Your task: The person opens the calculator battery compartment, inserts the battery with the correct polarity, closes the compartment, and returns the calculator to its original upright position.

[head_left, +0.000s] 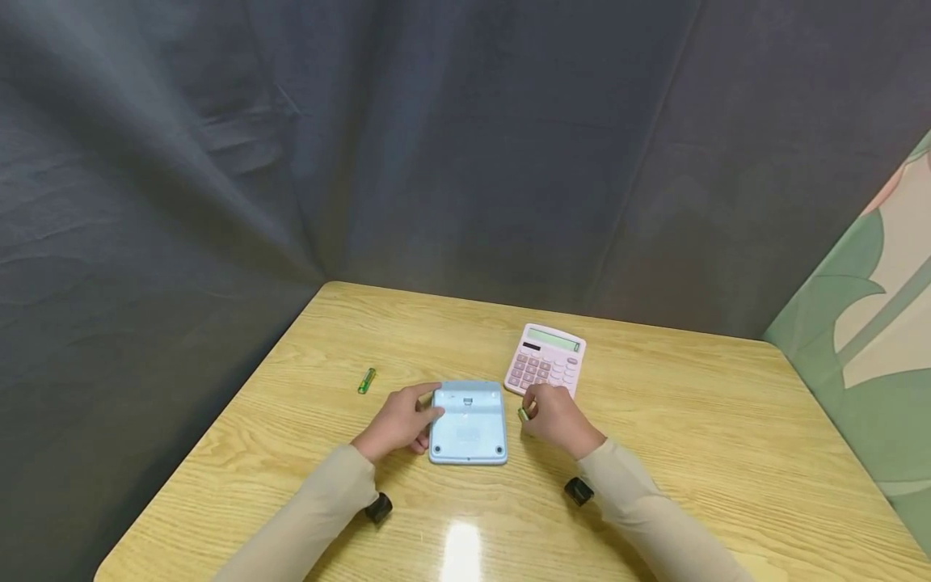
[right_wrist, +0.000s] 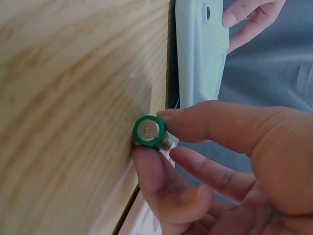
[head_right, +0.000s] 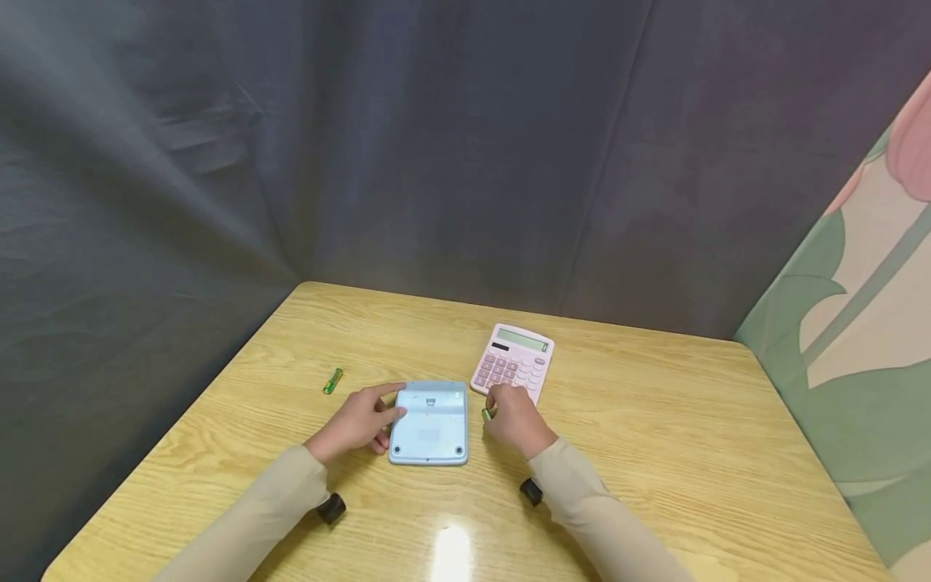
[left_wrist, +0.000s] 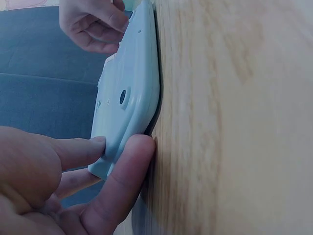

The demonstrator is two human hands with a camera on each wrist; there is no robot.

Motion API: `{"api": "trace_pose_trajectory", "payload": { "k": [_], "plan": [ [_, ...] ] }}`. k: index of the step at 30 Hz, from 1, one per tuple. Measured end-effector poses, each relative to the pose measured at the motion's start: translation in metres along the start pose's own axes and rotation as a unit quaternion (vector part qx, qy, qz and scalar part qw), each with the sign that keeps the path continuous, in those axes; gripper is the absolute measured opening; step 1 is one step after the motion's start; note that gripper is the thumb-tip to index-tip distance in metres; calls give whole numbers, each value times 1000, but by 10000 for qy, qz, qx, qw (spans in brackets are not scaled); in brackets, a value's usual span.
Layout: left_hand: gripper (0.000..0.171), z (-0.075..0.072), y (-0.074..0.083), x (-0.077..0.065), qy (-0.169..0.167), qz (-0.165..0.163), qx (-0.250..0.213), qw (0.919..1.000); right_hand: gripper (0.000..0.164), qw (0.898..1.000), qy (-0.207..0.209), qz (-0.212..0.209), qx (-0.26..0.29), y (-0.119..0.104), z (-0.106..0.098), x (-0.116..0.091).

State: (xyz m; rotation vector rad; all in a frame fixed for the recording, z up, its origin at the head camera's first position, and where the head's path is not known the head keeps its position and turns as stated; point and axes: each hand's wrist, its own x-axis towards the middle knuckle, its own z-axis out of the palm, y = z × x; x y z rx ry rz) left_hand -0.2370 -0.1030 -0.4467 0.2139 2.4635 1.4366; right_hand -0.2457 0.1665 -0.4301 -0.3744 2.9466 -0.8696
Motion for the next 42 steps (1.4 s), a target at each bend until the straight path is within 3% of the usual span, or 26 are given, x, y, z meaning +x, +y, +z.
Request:
{"api": "trace_pose_trajectory", "payload": {
  "k": [8, 11, 15, 20, 25, 33, 37, 42],
  "plan": [
    [54, -1, 1, 3, -37, 39, -116, 9999, 15, 9999, 91, 21, -102, -5, -1, 0],
    [54, -3, 1, 3, -26, 26, -125, 9999, 12, 9988, 305, -348, -181, -15, 1, 4],
    [54, -3, 1, 3, 13, -28, -86, 10000, 11, 9909, 508, -1200, -346, -29, 6, 13],
    [54, -3, 1, 4, -6, -41, -57, 10000, 14, 9781, 275, -1970, -613, -40, 10, 22],
    [53, -3, 2, 4, -9, -16, -48, 10000, 10, 9730, 23, -2211, -667, -43, 13, 26],
    [53, -3, 4, 6, 25, -70, -33, 10000, 5, 9609, 285, -2470, -1216, -47, 18, 34],
    [53, -3, 3, 9, -3, -51, -6, 10000, 4, 9424, 448, -2778, -1808, -49, 20, 35],
    [53, -3, 1, 9, 20, -7, 37, 10000, 15, 8970, 724, -3391, -2740, -50, 25, 37]
  ]
}}
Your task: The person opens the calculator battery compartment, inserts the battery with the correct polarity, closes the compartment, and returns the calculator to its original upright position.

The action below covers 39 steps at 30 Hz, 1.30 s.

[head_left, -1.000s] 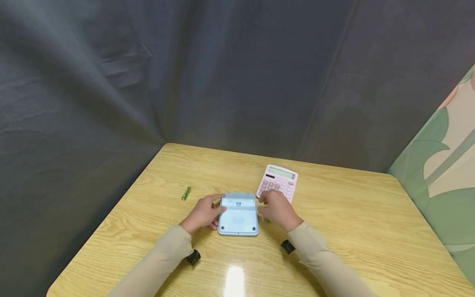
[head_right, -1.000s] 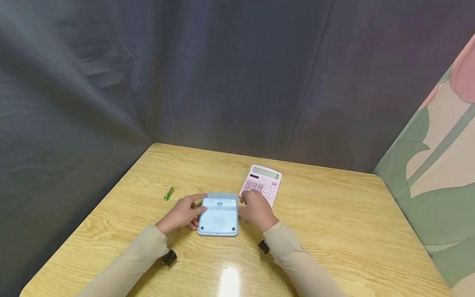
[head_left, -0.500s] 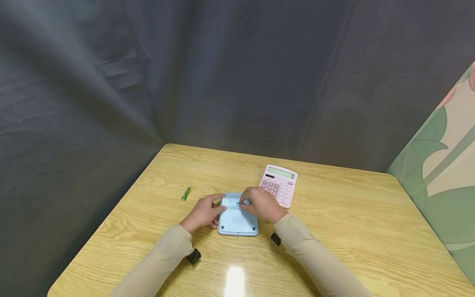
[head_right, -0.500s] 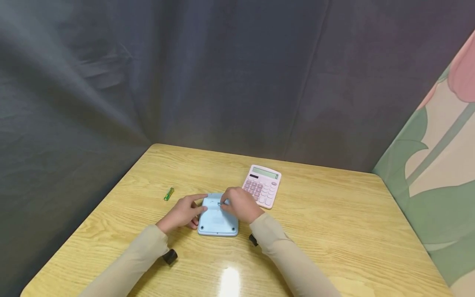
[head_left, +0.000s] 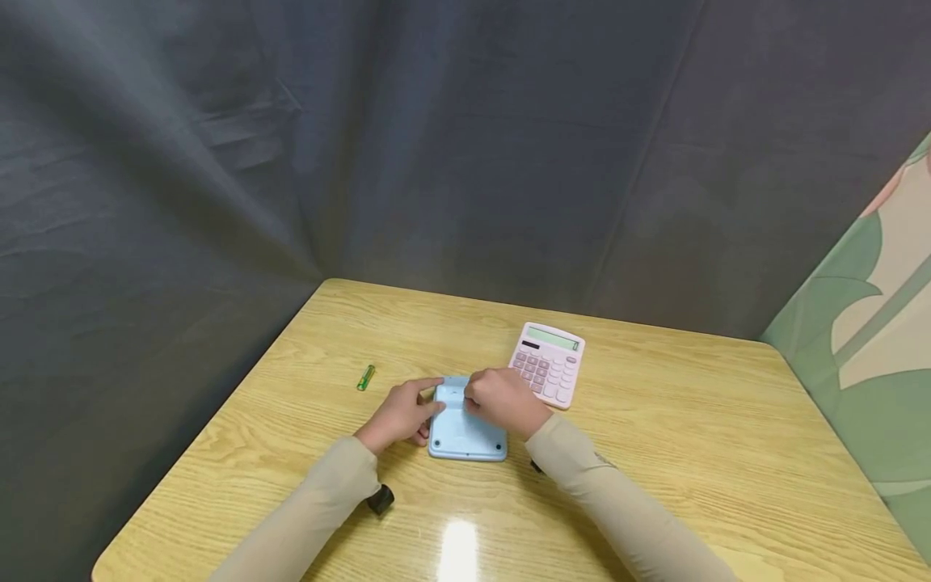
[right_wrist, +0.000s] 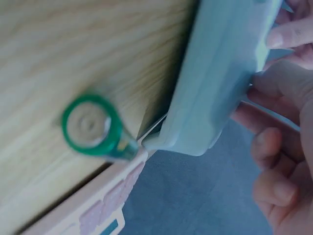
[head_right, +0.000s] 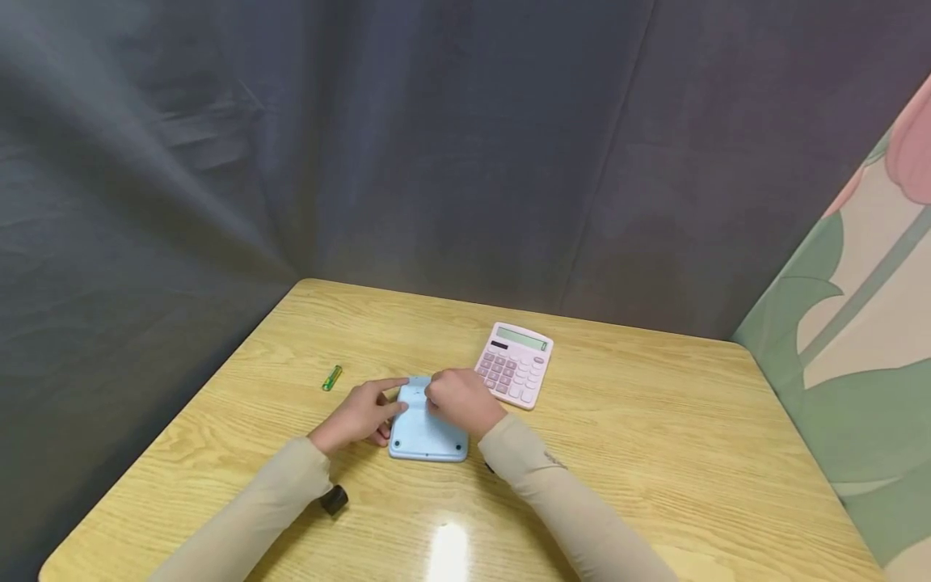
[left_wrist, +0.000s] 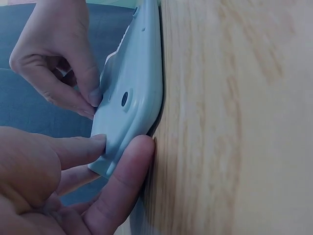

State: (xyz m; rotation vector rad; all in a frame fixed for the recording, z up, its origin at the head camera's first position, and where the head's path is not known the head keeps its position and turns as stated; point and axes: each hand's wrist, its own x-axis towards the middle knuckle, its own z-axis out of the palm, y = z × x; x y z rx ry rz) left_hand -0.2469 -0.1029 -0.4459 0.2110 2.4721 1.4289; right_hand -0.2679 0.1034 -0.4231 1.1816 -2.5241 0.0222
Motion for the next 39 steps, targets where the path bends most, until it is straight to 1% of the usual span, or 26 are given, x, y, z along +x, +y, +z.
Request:
{"api": "trace_pose_trajectory", "payload": {
  "k": [3, 6, 15, 18, 20, 24, 27, 30, 32, 34, 37, 39],
  "plan": [
    [53, -1, 1, 0, 20, 28, 31, 10000, 16, 9994, 70, -216, -261, 0, 1, 2],
    [53, -2, 1, 0, 32, 37, 60, 10000, 16, 9989, 88, -287, -367, 1, 1, 3],
    [54, -6, 4, 3, 61, 61, 109, 9999, 13, 9985, 133, -241, -470, 4, 0, 9],
    [53, -8, 6, 3, 86, 43, 119, 9999, 12, 9987, 227, -203, -417, 5, -2, 10],
    [53, -9, 7, 3, 112, 37, 97, 9999, 12, 9988, 359, -101, -327, 5, -7, 10],
    [53, -9, 6, 2, 117, 15, 19, 9999, 12, 9975, 637, 243, -164, 8, -18, 5],
    [54, -7, 3, 0, 87, -24, -38, 10000, 11, 9959, 700, 538, -190, 14, -27, -5],
    [55, -5, 0, -2, 55, 15, -66, 10000, 11, 9937, 651, 893, -169, 21, -36, -21],
    [55, -3, -1, -3, 32, 60, -94, 9999, 11, 9917, 444, 1205, -116, 26, -42, -34],
    [55, -2, -2, -3, 15, 90, -124, 9999, 13, 9877, 89, 1563, -47, 30, -46, -47],
    [54, 1, -3, -3, 16, 113, -149, 9998, 17, 9765, -604, 2068, 44, 34, -48, -67],
    [54, 2, -2, -2, 8, 135, -147, 9998, 22, 9681, -977, 2303, 107, 35, -48, -77]
  ]
}}
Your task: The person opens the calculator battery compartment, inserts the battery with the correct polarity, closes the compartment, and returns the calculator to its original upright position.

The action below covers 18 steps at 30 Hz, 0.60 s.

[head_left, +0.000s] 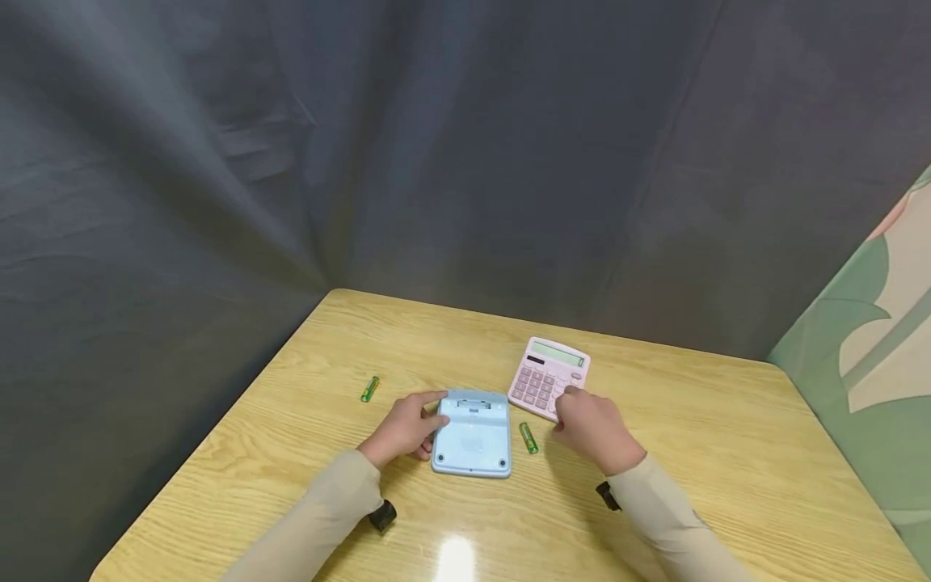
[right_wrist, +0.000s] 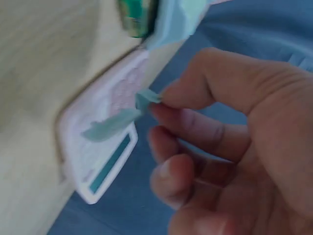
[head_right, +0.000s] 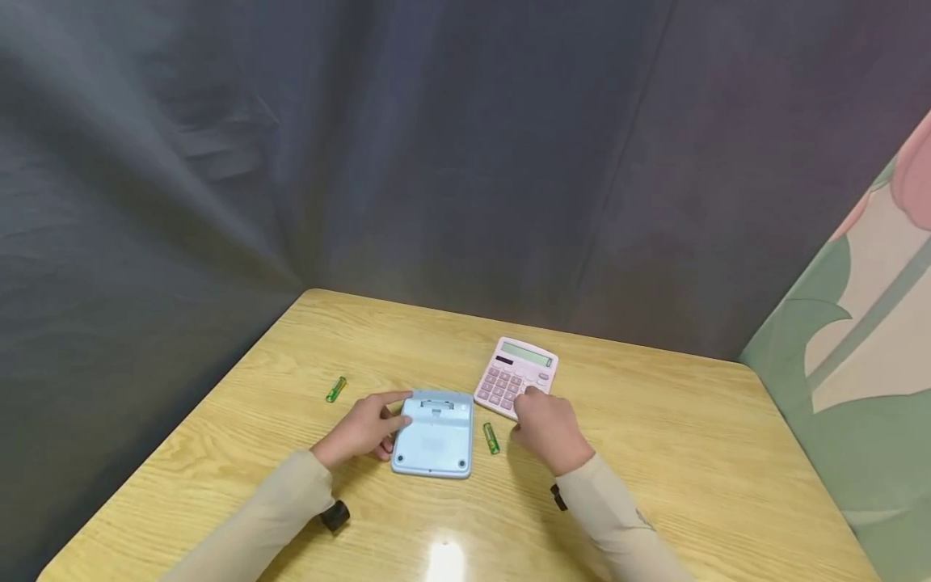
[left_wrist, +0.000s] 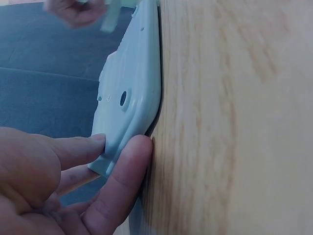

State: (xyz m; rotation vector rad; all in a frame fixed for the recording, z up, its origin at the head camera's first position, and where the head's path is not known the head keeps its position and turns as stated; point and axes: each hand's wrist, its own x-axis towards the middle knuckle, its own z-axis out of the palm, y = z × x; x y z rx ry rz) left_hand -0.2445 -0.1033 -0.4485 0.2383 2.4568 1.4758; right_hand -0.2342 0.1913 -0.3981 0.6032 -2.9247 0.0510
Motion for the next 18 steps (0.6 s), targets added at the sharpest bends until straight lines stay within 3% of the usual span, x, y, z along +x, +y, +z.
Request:
{"api": "trace_pose_trajectory", "payload": {
  "k": [3, 8, 18],
  "plan": [
    [54, 1, 0, 0, -9, 32, 92, 10000, 27, 9989, -397, 230, 43, 6, 5, -10],
    [53, 2, 0, 0, 18, 7, 400, 9992, 23, 9969, -683, 355, 166, 10, 14, -14],
    [51, -1, -2, 3, 12, 84, 357, 9993, 19, 9975, -530, 463, 25, 9, 18, -12]
  ]
}}
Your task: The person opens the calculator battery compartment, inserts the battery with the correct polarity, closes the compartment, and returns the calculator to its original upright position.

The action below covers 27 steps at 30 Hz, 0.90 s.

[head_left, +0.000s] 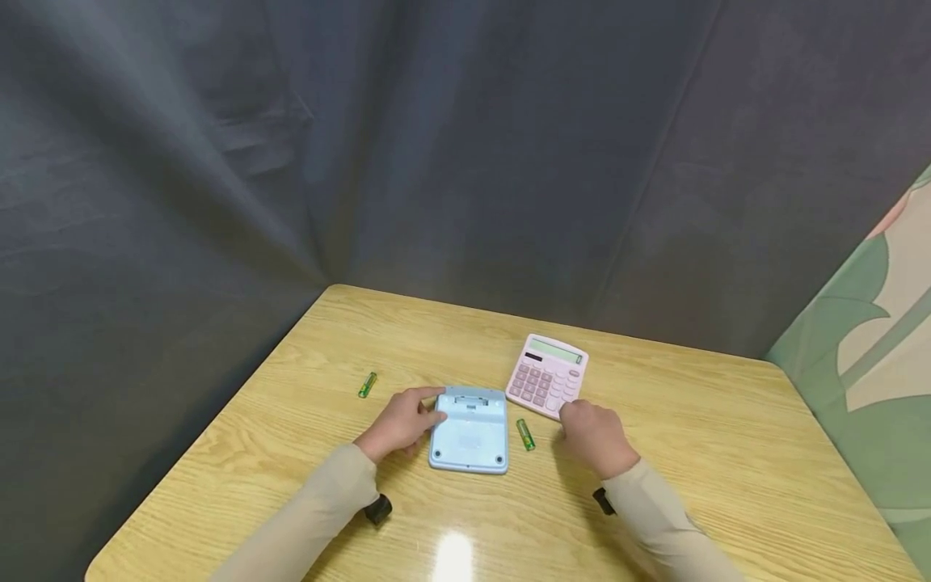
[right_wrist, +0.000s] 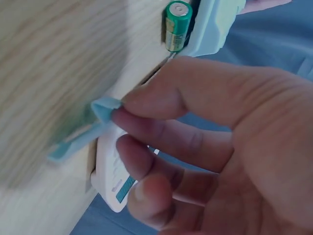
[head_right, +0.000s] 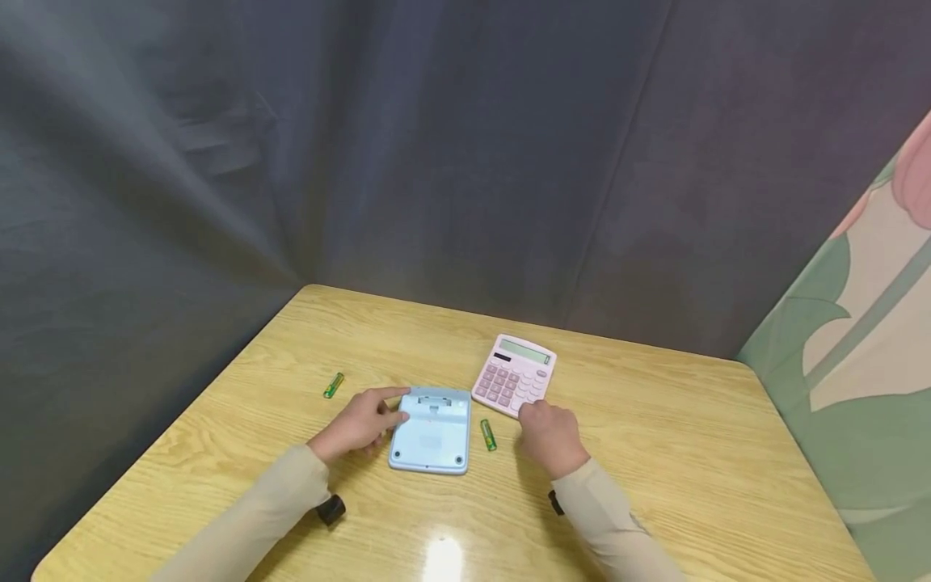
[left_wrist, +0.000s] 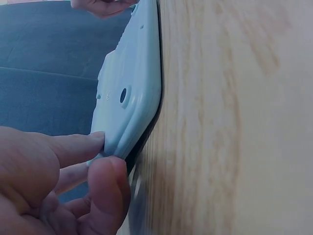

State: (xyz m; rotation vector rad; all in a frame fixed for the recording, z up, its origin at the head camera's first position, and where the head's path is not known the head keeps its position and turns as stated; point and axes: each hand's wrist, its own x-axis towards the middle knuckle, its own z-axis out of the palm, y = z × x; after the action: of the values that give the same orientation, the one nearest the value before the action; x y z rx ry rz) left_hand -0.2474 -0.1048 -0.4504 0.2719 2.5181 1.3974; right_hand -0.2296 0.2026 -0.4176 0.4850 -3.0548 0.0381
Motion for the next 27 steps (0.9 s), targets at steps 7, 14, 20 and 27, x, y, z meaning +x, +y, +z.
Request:
{"api": "trace_pose_trajectory", "payload": {
  "k": [7, 14, 20, 27],
  "plan": [
    [50, -5, 1, 0, 60, -47, -22, 10000, 25, 9998, -12, 27, 206, -6, -4, 10],
    [50, -4, 3, 1, 83, -122, 2, 9999, 25, 9994, -113, 16, 313, -11, -5, 14],
    [51, -4, 4, 0, 62, -149, -87, 9998, 18, 9986, 19, -105, 513, -18, -4, 15],
    [50, -3, 4, -1, 60, -192, -57, 9998, 21, 9931, 31, -354, 1117, -29, 9, 20]
  ]
}}
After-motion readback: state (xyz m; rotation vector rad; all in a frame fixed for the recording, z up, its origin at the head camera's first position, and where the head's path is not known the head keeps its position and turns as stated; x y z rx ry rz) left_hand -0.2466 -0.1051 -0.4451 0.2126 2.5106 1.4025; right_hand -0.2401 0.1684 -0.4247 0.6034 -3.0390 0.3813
